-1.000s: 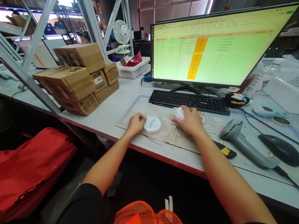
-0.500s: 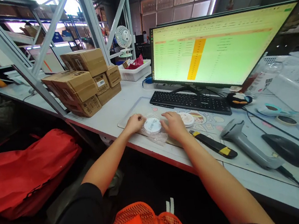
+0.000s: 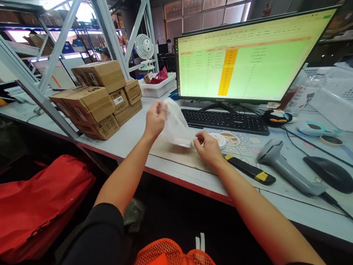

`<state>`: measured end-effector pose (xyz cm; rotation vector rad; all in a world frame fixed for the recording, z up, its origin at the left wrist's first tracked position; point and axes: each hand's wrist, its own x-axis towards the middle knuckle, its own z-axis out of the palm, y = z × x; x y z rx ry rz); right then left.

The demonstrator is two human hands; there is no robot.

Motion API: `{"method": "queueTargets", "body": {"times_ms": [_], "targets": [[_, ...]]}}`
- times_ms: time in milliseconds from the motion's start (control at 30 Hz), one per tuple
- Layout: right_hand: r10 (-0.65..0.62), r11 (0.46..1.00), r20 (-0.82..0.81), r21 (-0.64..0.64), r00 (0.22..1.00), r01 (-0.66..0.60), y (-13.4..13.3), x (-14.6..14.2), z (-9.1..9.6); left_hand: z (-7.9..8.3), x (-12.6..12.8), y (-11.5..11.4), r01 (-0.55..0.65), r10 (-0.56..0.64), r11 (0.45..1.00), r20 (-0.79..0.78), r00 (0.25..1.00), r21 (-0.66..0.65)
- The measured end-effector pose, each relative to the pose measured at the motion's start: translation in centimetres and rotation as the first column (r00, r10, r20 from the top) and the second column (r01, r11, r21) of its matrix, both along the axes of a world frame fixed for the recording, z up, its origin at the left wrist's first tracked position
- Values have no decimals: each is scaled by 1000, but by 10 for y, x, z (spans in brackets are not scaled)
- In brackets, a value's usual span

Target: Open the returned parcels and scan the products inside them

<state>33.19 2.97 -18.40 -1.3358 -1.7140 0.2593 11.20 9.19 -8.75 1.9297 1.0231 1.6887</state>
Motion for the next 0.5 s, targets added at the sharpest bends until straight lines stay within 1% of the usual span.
{"method": "queueTargets", "body": {"times_ms": [67, 167, 233, 267, 333, 400, 467, 500], "targets": [[60, 998, -30, 29, 998, -60, -2, 0, 1, -5, 0, -3, -41, 43, 999, 109, 993, -15], [139, 990, -68, 31, 988, -138, -5, -5, 3, -19, 9, -18, -40, 52, 995, 150, 987, -87], [139, 990, -103, 20, 985, -138, -7, -12, 8, -30, 21, -34, -7, 22, 992, 126, 992, -123], [139, 990, -125, 25, 982, -137, -9, -16, 12, -36, 28, -43, 26, -14, 991, 91, 996, -131], [156, 988, -160, 38, 975, -152, -16, -18, 22, -45, 38, -59, 132, -136, 982, -23, 990, -132], [147, 989, -150, 17, 978, -147, -31, -4, 35, -51, 42, -70, 227, -242, 967, -131, 962, -117], [53, 998, -78, -40, 996, -57, -54, 27, 48, -57, 37, -73, 252, -268, 962, -182, 946, -106], [-24, 998, -28, -66, 999, 22, -67, 48, 54, -60, 31, -72, 235, -253, 966, -199, 947, -107]]}}
